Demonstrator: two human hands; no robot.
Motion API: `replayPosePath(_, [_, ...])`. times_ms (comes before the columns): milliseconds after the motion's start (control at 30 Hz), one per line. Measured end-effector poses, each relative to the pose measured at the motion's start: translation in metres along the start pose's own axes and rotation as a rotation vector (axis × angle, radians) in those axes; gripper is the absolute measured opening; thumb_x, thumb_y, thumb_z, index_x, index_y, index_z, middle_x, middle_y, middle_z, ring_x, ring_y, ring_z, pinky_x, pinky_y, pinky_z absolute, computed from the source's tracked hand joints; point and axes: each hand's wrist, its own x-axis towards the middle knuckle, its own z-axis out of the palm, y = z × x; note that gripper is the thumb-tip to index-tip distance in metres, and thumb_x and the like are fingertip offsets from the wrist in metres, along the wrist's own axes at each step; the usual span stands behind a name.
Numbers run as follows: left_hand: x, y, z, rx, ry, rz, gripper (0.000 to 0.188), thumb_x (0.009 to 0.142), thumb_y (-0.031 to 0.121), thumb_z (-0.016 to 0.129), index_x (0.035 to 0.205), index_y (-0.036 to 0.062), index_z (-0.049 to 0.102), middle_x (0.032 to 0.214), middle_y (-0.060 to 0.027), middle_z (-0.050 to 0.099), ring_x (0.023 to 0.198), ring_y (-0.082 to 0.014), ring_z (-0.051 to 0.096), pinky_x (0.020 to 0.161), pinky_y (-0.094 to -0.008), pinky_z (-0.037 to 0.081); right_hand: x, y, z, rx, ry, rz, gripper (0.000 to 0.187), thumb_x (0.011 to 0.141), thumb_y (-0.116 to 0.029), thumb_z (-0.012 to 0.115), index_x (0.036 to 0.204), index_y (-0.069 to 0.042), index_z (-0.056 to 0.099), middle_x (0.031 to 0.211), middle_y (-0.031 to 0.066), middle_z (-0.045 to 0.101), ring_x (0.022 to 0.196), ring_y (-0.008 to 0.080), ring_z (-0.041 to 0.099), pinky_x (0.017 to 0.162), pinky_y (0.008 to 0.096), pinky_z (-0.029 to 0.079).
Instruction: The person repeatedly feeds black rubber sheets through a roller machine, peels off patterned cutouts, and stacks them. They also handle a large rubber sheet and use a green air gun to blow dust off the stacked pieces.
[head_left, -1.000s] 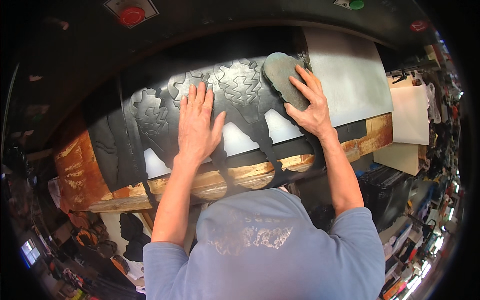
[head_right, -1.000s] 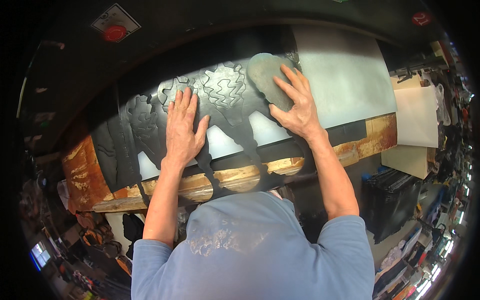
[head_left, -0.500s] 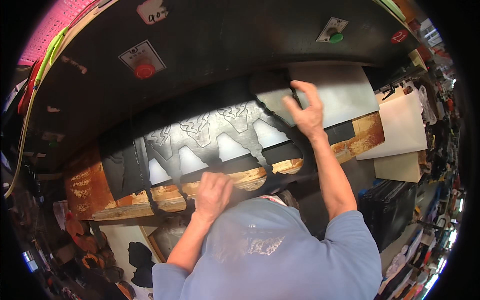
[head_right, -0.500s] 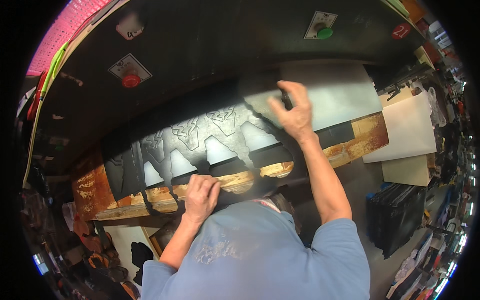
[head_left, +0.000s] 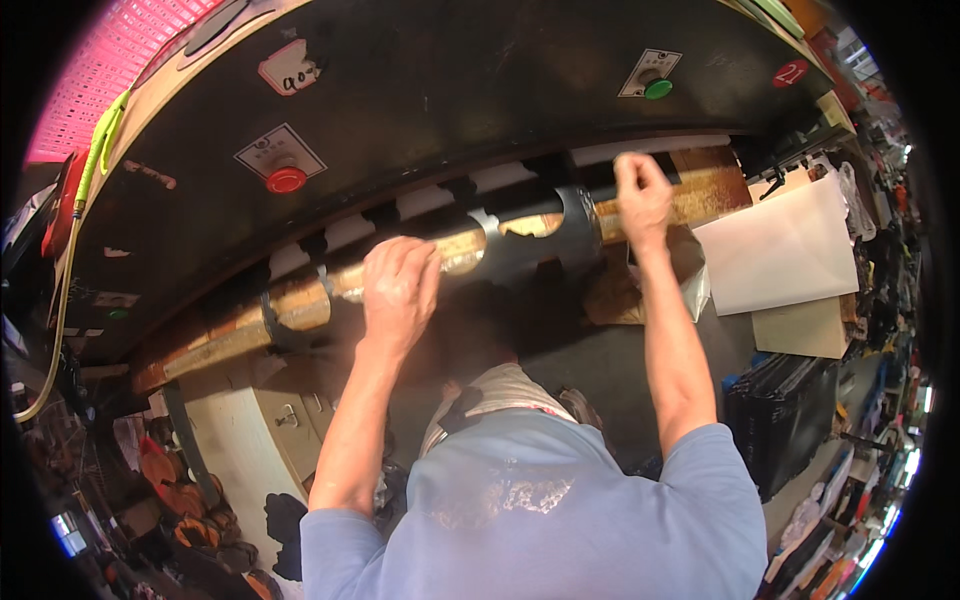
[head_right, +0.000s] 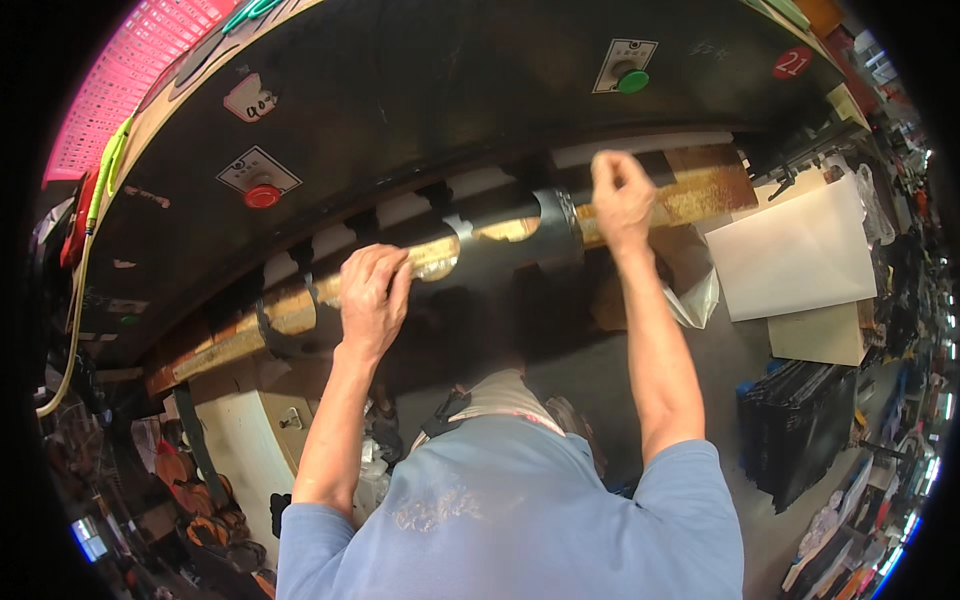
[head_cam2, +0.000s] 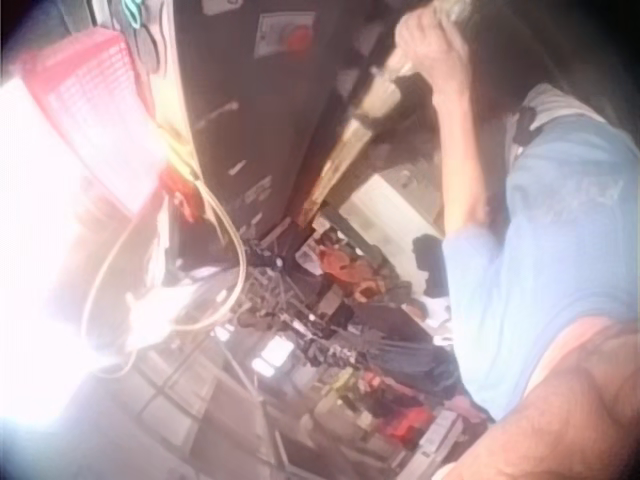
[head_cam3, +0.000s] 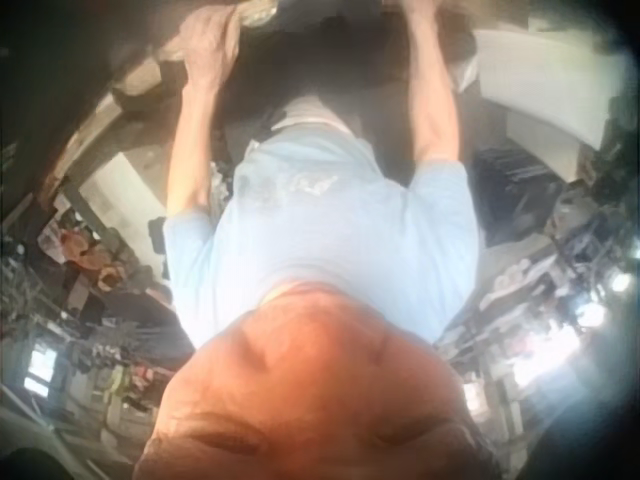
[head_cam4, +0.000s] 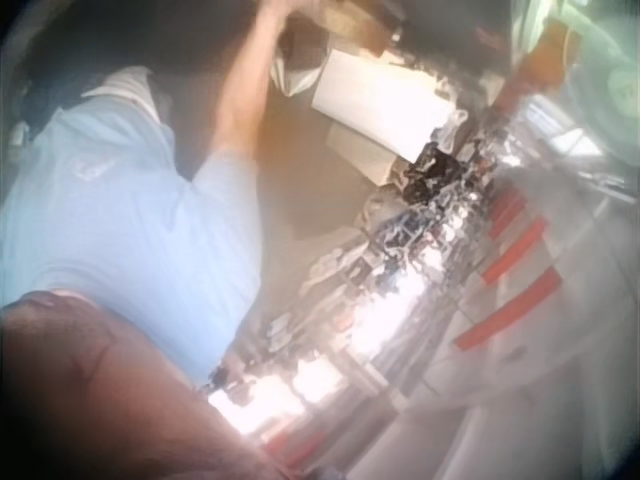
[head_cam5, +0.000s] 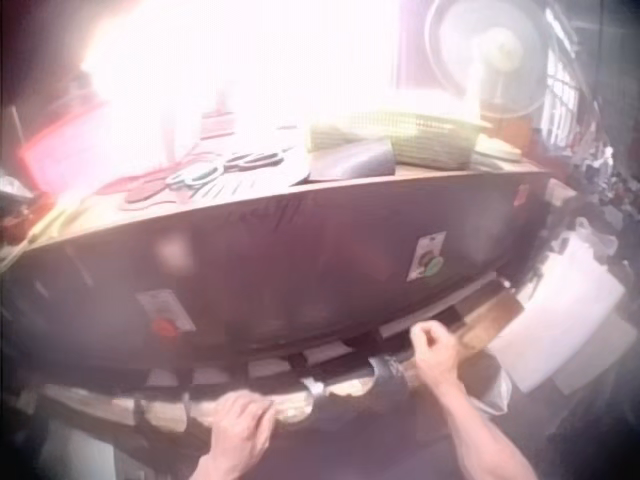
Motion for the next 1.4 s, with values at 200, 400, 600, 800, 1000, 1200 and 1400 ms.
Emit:
replayPosePath(200, [0.022, 0.017, 0.041, 0.037, -0.086, -0.187, 0.02, 0.092, 0.015, 0.079, 0.108, 0.0047, 0.073, 0.097, -0.0116, 0.072, 0.094, -0.032, 0.067, 0.083, -0.044, 0.052, -0.023, 0.031, 0.028, -0.283, -0.065, -0.472, 0.005, 0.091, -0.008, 0.074, 0.087, -0.007, 0.072, 0.075, 0.0067, 0.064, 0.071, 0.0292, 0.063, 0.068, 0.0425, 0.048])
replayPosePath(400, [0.02, 0.02, 0.048, 0.118, -0.062, -0.206, 0.014, 0.09, 0.02, 0.081, 0.096, 0.0069, 0.077, 0.089, -0.0086, 0.067, 0.087, -0.0297, 0.063, 0.081, -0.0431, 0.05, -0.022, 0.029, 0.027, -0.232, -0.091, -0.431, 0.004, 0.093, -0.008, 0.074, 0.09, -0.005, 0.073, 0.076, 0.008, 0.064, 0.072, 0.0297, 0.064, 0.069, 0.0426, 0.05])
replayPosePath(600, [0.018, 0.022, 0.049, 0.118, -0.071, -0.262, 0.015, 0.092, 0.021, 0.079, 0.096, 0.0064, 0.078, 0.09, -0.0091, 0.067, 0.088, -0.0306, 0.062, 0.081, -0.0437, 0.049, -0.026, 0.033, 0.026, -0.127, -0.165, -0.357, 0.004, 0.096, -0.005, 0.071, 0.096, -0.002, 0.073, 0.078, 0.0121, 0.064, 0.072, 0.0303, 0.064, 0.069, 0.0415, 0.051])
replayPosePath(800, [-0.019, 0.049, 0.042, 0.083, -0.074, -0.264, 0.015, 0.09, 0.022, 0.08, 0.093, 0.0077, 0.075, 0.092, -0.0103, 0.063, 0.09, -0.0321, 0.061, 0.077, -0.0456, 0.047, -0.062, 0.033, -0.009, -0.067, -0.253, -0.108, 0.014, 0.099, -0.012, 0.073, 0.098, 0.001, 0.076, 0.075, 0.0036, 0.063, 0.065, 0.0128, 0.055, 0.062, 0.031, 0.047])
replayPosePath(1000, [-0.079, 0.101, 0.019, -0.017, -0.225, -0.327, 0.016, 0.087, 0.017, 0.082, 0.099, 0.0082, 0.075, 0.094, -0.0087, 0.065, 0.09, -0.0311, 0.06, 0.078, -0.045, 0.047, -0.082, -0.005, -0.045, -0.132, -0.367, 0.085, 0.033, 0.095, -0.022, 0.083, 0.114, 0.003, 0.074, 0.093, 0.0056, 0.068, 0.075, 0.0135, 0.058, 0.071, 0.0298, 0.05])
replayPosePath(1200, [-0.122, 0.14, -0.025, -0.598, -0.301, -0.533, 0.02, 0.089, 0.006, 0.079, 0.108, 0.0025, 0.076, 0.108, -0.0124, 0.073, 0.109, -0.0339, 0.067, 0.092, -0.048, 0.054, -0.089, -0.033, -0.002, -0.348, -0.66, -0.377, 0.091, 0.078, -0.033, 0.093, 0.154, -0.004, 0.052, 0.165, 0.0276, 0.038, 0.151, 0.0441, 0.039, 0.125, 0.0499, 0.036])
replayPosePath(1400, [-0.158, 0.097, -0.106, 0.139, 0.117, -0.622, 0.042, 0.093, 0.003, 0.073, 0.134, -0.0052, 0.066, 0.145, -0.0271, 0.061, 0.136, -0.0434, 0.058, 0.115, -0.049, 0.046, -0.131, -0.028, -0.041, -0.351, -0.651, -0.357, 0.076, 0.073, -0.017, 0.09, 0.144, -0.004, 0.064, 0.163, 0.0211, 0.045, 0.147, 0.0414, 0.045, 0.119, 0.0489, 0.045])
